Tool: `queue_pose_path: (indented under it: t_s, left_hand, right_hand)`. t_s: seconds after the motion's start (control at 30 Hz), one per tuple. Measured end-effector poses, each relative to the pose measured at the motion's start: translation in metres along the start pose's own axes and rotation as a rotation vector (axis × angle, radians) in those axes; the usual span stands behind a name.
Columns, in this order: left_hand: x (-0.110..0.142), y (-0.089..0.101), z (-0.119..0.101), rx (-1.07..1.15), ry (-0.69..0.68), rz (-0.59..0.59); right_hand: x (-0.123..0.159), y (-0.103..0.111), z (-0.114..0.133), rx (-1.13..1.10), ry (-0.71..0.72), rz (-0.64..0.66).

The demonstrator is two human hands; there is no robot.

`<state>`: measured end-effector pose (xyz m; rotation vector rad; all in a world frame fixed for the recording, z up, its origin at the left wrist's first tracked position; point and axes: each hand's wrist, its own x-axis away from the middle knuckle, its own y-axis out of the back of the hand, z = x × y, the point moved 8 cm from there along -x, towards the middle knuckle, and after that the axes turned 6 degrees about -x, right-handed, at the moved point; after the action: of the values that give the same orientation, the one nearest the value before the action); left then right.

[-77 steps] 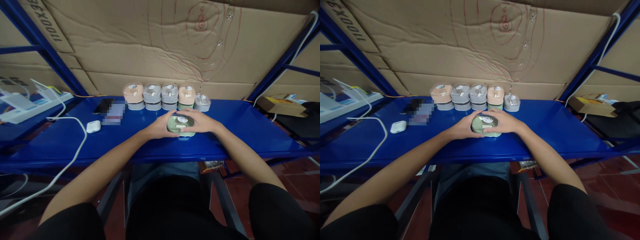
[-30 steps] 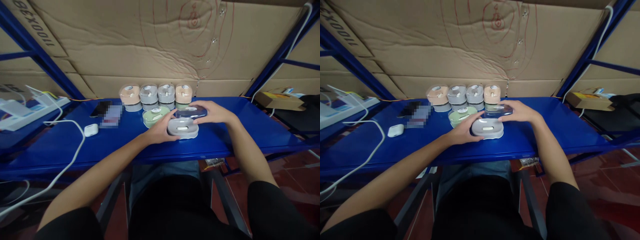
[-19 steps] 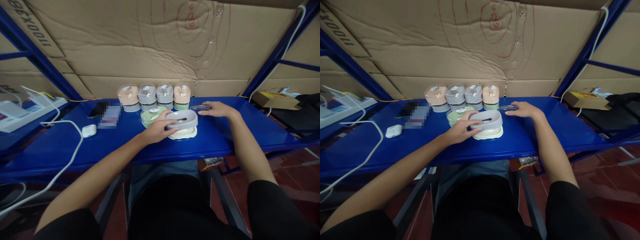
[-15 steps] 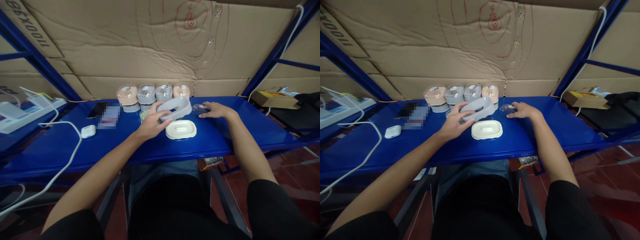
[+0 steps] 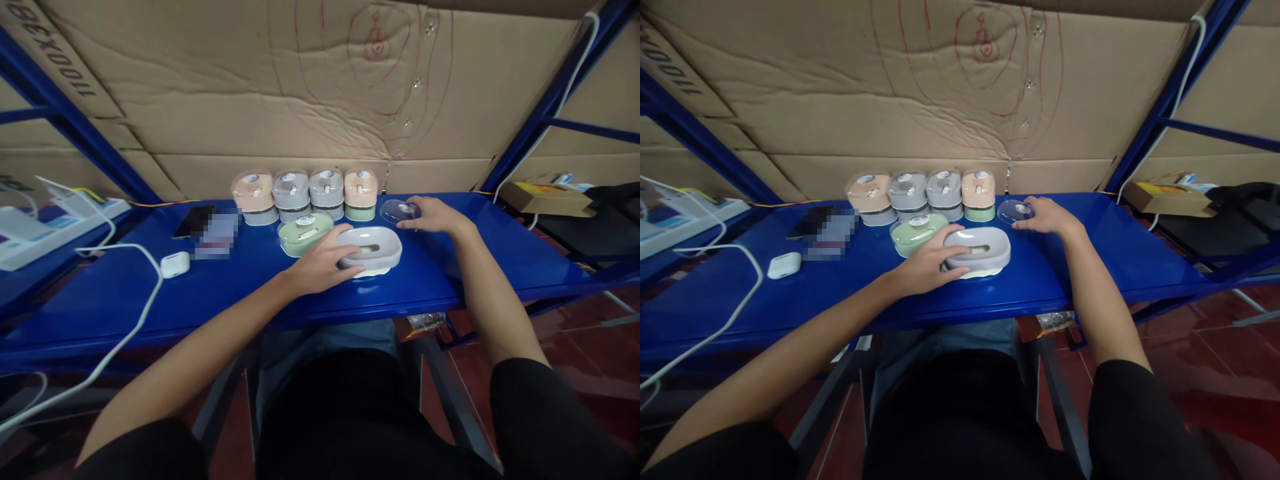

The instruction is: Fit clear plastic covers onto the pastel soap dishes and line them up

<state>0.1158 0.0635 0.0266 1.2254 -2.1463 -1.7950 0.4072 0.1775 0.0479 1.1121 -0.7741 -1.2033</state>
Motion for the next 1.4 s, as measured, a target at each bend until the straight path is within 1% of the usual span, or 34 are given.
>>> queue_pose_path:
  t_s: [0.07, 0.13, 0.3, 0.4, 0.5, 0.57, 0.67, 0.77, 0.87, 1.0, 1.1, 1.4]
  left_hand:
    - [0.0, -0.01, -0.004, 0.009, 0.0, 0.061]
    - [0.0, -0.012, -0.003, 0.024, 0.025, 0.07]
    - [0.001, -0.001, 0.008, 0.079, 0.11, 0.026]
    - [0.0, 0.002, 0.014, 0.099, 0.133, 0.011]
    - [0.0, -0.002, 0.019, 0.134, 0.147, 0.024]
    - [0.0, -0.006, 0.023, 0.192, 0.182, 0.022]
    - [0.0, -0.01, 0.029, 0.298, 0.252, -0.01]
    - [0.0, -0.01, 0.034, 0.33, 0.309, -0.061]
    - [-0.001, -0.009, 0.035, 0.313, 0.328, -0.096]
    - [-0.003, -0.012, 0.034, 0.264, 0.35, -0.102]
    - [-0.004, -0.014, 0.033, 0.234, 0.369, -0.106]
    - [-0.004, -0.019, 0.032, 0.24, 0.375, -0.112]
  right_hand:
    - [0.003, 0.004, 0.009, -0.024, 0.046, -0.034]
    - [0.008, 0.008, 0.02, -0.079, 0.106, -0.068]
    - [0.023, 0.017, 0.053, -0.293, 0.258, -0.146]
    - [0.029, 0.019, 0.069, -0.349, 0.324, -0.158]
    - [0.035, 0.018, 0.084, -0.353, 0.392, -0.126]
    - [0.04, 0.015, 0.095, -0.359, 0.457, -0.063]
    - [0.048, 0.009, 0.113, -0.36, 0.569, 0.024]
    - [0.053, 0.002, 0.125, -0.343, 0.638, 0.064]
    - [0.052, -0.005, 0.129, -0.334, 0.648, 0.09]
    - [0.049, -0.011, 0.128, -0.337, 0.65, 0.107]
    - [0.048, -0.012, 0.128, -0.344, 0.669, 0.114]
    - [0.049, -0.012, 0.128, -0.345, 0.688, 0.14]
